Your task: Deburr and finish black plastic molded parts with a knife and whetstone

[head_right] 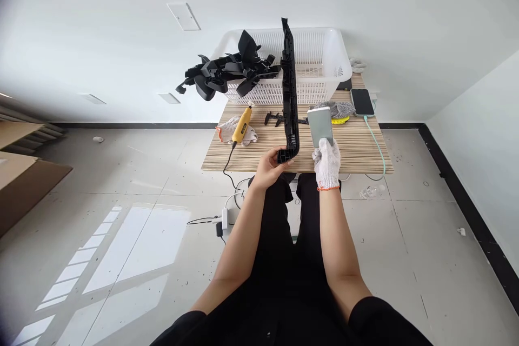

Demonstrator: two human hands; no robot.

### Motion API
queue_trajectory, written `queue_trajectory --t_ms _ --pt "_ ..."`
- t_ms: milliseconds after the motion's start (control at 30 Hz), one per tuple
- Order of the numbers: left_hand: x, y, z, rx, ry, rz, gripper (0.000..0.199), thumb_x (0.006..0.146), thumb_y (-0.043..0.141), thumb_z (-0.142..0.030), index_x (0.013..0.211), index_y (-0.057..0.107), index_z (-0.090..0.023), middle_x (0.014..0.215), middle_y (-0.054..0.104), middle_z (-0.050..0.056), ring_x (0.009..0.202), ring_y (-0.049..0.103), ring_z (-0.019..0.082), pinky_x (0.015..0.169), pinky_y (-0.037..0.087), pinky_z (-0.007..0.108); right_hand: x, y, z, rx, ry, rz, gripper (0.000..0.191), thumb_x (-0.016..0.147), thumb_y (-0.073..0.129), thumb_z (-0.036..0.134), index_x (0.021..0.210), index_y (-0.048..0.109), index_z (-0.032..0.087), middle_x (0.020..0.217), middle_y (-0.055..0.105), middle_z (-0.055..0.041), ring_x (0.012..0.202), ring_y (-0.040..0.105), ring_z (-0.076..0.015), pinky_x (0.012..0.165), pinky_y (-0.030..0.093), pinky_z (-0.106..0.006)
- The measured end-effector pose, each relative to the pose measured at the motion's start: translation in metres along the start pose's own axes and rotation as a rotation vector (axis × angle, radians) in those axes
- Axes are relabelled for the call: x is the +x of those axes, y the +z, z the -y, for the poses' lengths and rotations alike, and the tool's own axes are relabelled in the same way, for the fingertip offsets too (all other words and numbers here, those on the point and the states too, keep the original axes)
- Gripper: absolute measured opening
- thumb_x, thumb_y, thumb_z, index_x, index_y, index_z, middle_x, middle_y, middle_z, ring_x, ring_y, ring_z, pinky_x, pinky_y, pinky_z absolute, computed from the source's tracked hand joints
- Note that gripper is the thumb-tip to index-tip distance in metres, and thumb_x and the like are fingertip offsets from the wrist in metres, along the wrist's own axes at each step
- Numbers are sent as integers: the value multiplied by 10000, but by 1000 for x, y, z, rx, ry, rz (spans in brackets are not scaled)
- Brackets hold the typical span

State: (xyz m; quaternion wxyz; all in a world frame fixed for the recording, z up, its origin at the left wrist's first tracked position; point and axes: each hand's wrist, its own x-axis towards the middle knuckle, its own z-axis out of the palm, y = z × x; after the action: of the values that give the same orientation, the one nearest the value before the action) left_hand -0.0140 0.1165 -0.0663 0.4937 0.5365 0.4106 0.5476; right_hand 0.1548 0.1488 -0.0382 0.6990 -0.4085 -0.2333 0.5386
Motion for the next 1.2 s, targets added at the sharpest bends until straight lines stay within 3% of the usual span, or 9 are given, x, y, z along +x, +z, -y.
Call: queue_trajectory --t_ms 167,300,500,633,700,833,1000,1133,1200 --pt "1 0 0 45 -9 -4 558 783 832 -465 1223 645 -177 1102 774 113 1011 751 252 908 621 397 -3 -8 7 -4 126 190 336 658 752 349 920 572 238 884 662 -13 697 619 -134 490 452 -226" --pt "2 -1 0 82 -5 3 534 800 812 -440 1235 646 -179 1111 770 112 1025 742 249 895 612 372 -8 -10 12 -81 228 294 355 647 776 326 929 577 245 937 696 -12 703 649 -145 472 449 -219" --pt "2 -3 -3 81 14 26 522 808 788 -379 1258 638 -161 1158 760 133 1071 729 263 901 598 368 -10 -3 10 -110 171 222 428 707 790 380 1115 693 295 969 679 38 604 527 -47 461 419 -157" --pt "0 -4 -5 159 67 64 519 801 791 -337 1275 650 -178 1229 745 131 1136 712 286 940 581 381 -17 3 2 -284 101 314 503 715 818 372 1204 722 300 937 690 23 606 534 -68 473 442 -181" --pt "-1 -4 -5 190 94 64 539 776 818 -339 1267 659 -184 1273 730 133 1172 699 303 960 575 390 -18 5 0 -368 99 339 521 700 841 360 1203 737 274 952 706 -1 632 556 -87 491 469 -201" --pt "0 -2 -5 159 2 36 544 823 785 -419 1287 642 -173 1200 758 135 1109 727 289 928 593 392 -15 6 -1 -291 -2 142 468 767 778 402 1208 715 260 873 685 14 547 493 -60 432 386 -182" --pt "1 -3 -7 144 72 45 601 753 847 -415 1267 650 -176 1253 732 139 1145 704 291 973 566 395 -14 5 1 -387 110 324 491 730 820 397 1188 726 249 831 684 11 558 527 -76 453 426 -198" --pt "1 -2 -5 75 4 7 575 794 809 -476 1250 638 -170 1157 757 127 1093 721 269 914 588 376 -10 5 -2 -266 -8 112 433 774 769 457 1145 708 243 871 682 9 559 518 -62 440 389 -182" --pt "1 -1 -4 52 4 4 589 777 825 -484 1241 639 -171 1153 758 127 1098 719 270 902 595 371 -7 3 -3 -263 20 163 447 767 781 469 1143 703 240 851 676 9 547 518 -63 426 366 -180"
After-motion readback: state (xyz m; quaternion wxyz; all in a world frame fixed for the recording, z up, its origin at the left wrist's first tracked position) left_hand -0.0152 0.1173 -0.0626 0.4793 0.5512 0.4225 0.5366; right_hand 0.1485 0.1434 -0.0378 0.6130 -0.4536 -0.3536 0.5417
